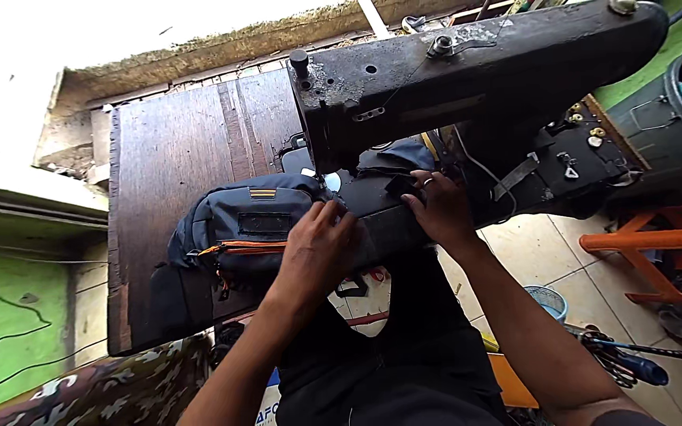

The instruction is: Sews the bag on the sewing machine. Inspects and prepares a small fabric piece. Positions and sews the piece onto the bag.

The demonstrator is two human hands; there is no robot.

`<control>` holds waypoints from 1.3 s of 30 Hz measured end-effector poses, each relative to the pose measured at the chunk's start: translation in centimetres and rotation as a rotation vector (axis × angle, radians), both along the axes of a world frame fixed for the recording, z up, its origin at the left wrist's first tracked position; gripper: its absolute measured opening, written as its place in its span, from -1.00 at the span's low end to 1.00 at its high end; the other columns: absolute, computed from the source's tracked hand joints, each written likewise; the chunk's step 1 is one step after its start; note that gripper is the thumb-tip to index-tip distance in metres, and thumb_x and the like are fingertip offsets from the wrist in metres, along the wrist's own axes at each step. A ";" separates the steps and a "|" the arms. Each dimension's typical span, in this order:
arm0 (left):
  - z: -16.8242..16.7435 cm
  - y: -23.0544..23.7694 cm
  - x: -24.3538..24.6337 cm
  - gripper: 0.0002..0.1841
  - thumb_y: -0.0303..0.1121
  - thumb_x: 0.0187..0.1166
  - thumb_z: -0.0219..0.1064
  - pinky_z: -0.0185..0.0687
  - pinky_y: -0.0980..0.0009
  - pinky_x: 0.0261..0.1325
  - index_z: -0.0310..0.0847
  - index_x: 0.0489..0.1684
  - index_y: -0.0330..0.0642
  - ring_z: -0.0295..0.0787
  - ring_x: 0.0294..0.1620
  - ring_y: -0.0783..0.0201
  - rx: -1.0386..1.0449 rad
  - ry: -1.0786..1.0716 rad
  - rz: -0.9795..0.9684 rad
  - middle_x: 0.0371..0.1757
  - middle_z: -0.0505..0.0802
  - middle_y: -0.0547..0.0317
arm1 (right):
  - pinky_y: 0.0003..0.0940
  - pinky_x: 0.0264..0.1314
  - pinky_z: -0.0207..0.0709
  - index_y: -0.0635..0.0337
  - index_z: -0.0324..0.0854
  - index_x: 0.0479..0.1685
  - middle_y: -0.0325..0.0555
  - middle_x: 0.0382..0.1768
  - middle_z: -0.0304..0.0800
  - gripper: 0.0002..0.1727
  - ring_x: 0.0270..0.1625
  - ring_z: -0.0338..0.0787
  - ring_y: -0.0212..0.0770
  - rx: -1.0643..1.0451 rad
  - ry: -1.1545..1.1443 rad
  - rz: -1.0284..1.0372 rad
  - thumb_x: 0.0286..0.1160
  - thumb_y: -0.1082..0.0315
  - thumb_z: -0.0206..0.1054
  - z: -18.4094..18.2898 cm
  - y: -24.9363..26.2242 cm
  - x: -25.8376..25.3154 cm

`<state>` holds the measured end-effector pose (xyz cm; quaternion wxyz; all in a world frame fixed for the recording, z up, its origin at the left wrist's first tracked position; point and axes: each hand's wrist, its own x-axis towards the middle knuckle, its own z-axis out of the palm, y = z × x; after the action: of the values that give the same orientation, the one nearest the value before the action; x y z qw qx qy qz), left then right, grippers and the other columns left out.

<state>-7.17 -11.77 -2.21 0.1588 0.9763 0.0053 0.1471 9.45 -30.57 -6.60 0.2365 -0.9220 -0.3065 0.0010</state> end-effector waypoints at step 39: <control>-4.2 -9.7 -11.3 -0.85 -0.52 0.59 0.40 0.96 0.24 -0.08 0.74 -0.01 -0.40 0.96 -0.26 0.17 -1.527 0.262 0.322 -0.21 0.94 0.01 | -0.58 -0.27 0.70 0.17 0.70 0.01 -0.33 -0.27 0.84 -0.81 -0.34 0.79 -0.49 0.388 1.167 0.273 0.53 0.33 0.46 0.4 -5.8 -12.1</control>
<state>-18.49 -21.52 -6.44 0.7596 0.5941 0.2647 0.0079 -2.69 -36.40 -6.21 0.5257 -0.6624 -0.2366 0.4785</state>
